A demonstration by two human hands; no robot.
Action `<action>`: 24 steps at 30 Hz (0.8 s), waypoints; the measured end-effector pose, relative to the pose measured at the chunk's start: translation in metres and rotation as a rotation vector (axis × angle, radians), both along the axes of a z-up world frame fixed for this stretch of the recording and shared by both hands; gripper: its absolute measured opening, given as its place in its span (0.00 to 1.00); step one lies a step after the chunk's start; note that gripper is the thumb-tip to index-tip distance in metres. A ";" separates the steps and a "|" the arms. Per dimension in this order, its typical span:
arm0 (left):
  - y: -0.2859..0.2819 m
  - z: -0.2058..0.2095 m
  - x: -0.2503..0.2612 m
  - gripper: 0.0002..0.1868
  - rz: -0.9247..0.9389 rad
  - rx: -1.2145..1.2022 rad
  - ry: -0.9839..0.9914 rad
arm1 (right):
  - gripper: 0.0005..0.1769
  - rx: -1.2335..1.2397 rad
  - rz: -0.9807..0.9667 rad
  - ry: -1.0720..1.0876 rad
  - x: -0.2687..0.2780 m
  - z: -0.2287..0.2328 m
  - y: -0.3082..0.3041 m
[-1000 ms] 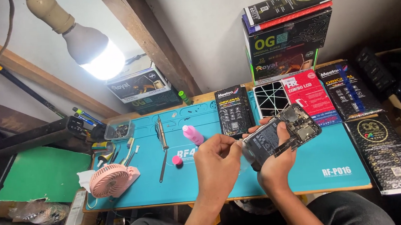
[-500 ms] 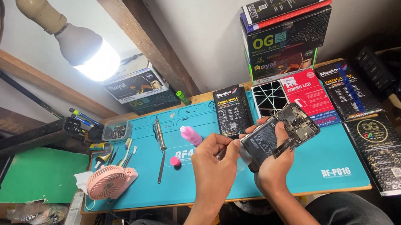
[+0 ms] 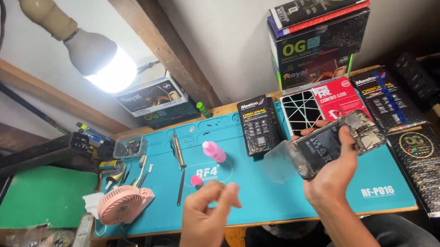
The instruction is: The person holds a disassembled smartphone and uses a small tool to work on the internal components. They then apply a liquid from a pink bottle onto the device's interior.
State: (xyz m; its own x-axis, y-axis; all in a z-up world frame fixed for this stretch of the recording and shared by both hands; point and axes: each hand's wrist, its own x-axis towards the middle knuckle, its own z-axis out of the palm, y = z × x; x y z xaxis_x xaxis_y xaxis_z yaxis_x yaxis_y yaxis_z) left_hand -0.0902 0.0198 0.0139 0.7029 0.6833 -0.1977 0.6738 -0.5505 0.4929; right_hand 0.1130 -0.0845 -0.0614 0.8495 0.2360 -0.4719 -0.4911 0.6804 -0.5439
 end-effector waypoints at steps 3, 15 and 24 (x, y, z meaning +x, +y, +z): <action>0.000 -0.012 -0.010 0.25 0.233 -0.994 -0.866 | 0.25 -0.014 -0.020 -0.045 -0.002 0.000 -0.004; 0.011 -0.062 -0.025 0.26 0.370 -2.329 -1.695 | 0.24 -0.095 0.035 -0.148 -0.021 -0.009 0.014; 0.013 -0.091 -0.017 0.19 0.708 -1.916 -1.303 | 0.23 -0.085 0.084 -0.150 -0.027 -0.013 0.021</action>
State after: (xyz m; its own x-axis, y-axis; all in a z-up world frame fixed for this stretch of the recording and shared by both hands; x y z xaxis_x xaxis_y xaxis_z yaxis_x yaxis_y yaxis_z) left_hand -0.1070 0.0327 -0.0770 0.7695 0.4425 -0.4605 -0.4468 0.8882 0.1070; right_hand 0.0864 -0.0632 -0.0739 0.8908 0.2735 -0.3628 -0.4533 0.5895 -0.6686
